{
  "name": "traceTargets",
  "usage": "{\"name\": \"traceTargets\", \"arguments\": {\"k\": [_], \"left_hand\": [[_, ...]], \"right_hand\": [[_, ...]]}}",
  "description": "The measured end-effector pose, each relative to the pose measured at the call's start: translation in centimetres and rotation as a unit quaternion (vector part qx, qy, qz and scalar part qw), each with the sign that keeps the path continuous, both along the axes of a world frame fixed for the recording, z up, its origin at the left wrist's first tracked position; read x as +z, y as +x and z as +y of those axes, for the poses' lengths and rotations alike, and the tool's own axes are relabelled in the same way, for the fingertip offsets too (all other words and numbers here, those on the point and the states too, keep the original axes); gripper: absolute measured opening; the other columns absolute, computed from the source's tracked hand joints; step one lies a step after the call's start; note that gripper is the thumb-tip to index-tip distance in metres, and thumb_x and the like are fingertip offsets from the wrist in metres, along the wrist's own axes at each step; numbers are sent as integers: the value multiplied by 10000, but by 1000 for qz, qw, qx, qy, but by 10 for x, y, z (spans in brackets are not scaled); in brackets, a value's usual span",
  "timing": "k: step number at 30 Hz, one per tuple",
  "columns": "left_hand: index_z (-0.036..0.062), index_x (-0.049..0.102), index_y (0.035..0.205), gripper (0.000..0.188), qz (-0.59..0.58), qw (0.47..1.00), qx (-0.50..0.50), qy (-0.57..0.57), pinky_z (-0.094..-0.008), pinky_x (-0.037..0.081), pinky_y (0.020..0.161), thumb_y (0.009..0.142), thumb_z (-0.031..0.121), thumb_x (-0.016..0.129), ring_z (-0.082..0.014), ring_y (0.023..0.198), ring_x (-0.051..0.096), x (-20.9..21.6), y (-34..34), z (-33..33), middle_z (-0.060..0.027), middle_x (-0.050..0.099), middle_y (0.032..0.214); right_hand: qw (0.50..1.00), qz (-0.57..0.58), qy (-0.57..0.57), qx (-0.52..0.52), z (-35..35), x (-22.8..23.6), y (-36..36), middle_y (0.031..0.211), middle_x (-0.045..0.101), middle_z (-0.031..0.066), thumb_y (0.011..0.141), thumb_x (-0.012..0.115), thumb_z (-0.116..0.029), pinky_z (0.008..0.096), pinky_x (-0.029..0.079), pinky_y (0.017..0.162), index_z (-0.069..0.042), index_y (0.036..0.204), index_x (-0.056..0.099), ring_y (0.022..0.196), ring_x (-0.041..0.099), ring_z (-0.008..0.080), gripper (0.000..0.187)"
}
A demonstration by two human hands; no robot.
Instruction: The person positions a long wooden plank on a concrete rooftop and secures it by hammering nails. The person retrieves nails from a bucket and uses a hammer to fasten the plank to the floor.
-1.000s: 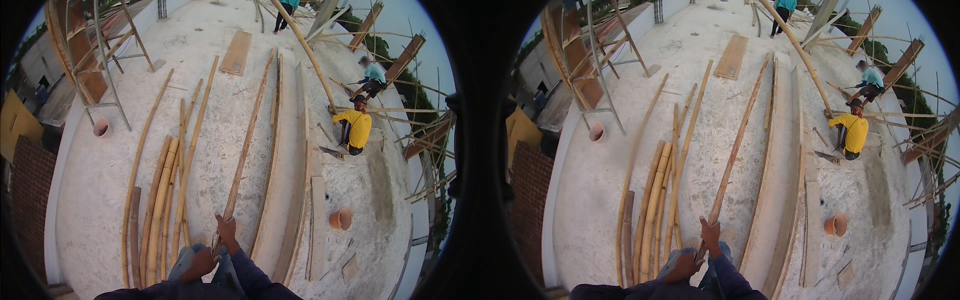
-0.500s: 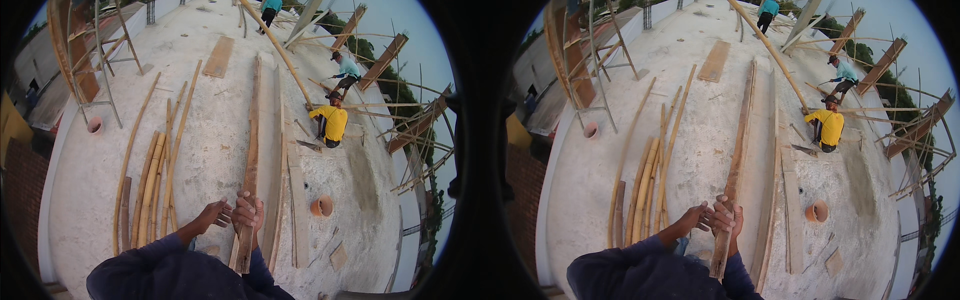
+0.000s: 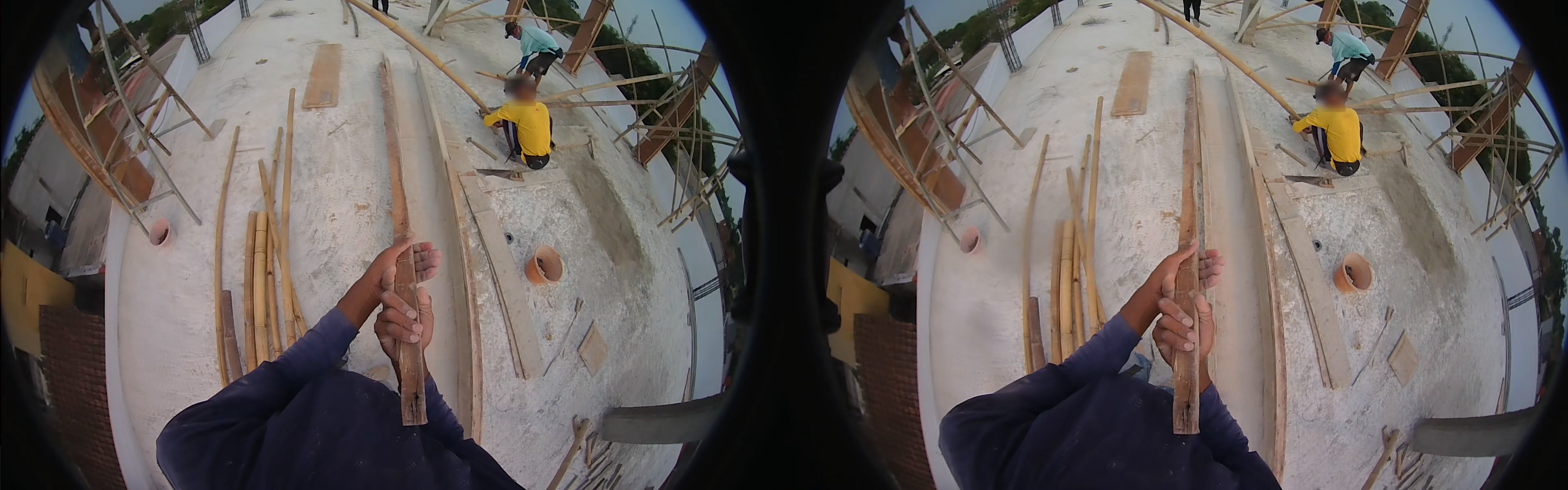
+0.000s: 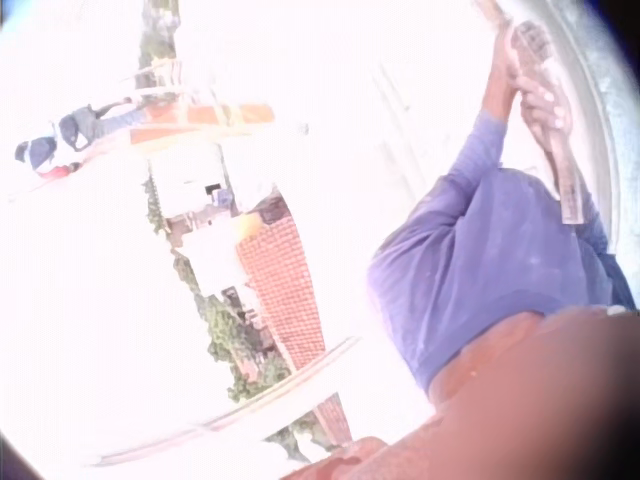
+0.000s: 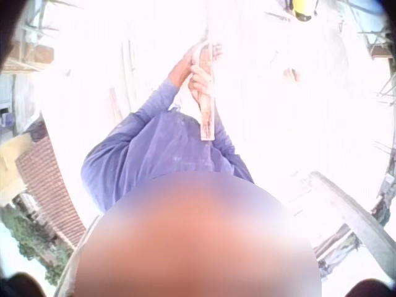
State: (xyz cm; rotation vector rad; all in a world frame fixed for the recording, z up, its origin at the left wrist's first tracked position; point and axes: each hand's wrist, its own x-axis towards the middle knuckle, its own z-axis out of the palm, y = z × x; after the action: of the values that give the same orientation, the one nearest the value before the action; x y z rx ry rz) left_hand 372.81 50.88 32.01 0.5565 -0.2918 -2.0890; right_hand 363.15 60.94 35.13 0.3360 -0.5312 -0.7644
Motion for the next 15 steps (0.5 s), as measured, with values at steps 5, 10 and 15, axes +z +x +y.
{"name": "traceTargets", "arguments": {"k": [5, 10, 15], "left_hand": [[44, 574, 1124, 346, -1, 999, 7, 33, -270, 563, 664, 1033, 362, 675, -124, 721, 600, -13, -6, 3, -50, 628, 926], [79, 565, 1017, 293, -79, 994, 11, 73, -261, 534, 620, 1023, 342, 694, -102, 677, 570, -26, -24, 8, -28, 588, 844], [101, 568, 985, 270, -99, 992, -8, 83, -287, 537, 613, 1028, 340, 687, -112, 676, 580, -50, -40, 7, -22, 598, 829]], "right_hand": [[968, 234, -85, -4, 1, -11, -27, 829, 552, 72, 1014, 337, -758, 271, 545, 526, 34, 1460, 494, 602, 573, 153, 923], [718, 677, -161, 19, 10, -29, -68, 806, 626, 58, 851, 157, -984, 255, 481, 499, 27, 1307, 653, 599, 570, 113, 1216], [693, 715, -94, -2, 39, -36, -109, 1141, 645, 124, 1018, 393, -761, 318, 552, 867, 24, 1458, 521, 923, 653, 167, 909]]}}
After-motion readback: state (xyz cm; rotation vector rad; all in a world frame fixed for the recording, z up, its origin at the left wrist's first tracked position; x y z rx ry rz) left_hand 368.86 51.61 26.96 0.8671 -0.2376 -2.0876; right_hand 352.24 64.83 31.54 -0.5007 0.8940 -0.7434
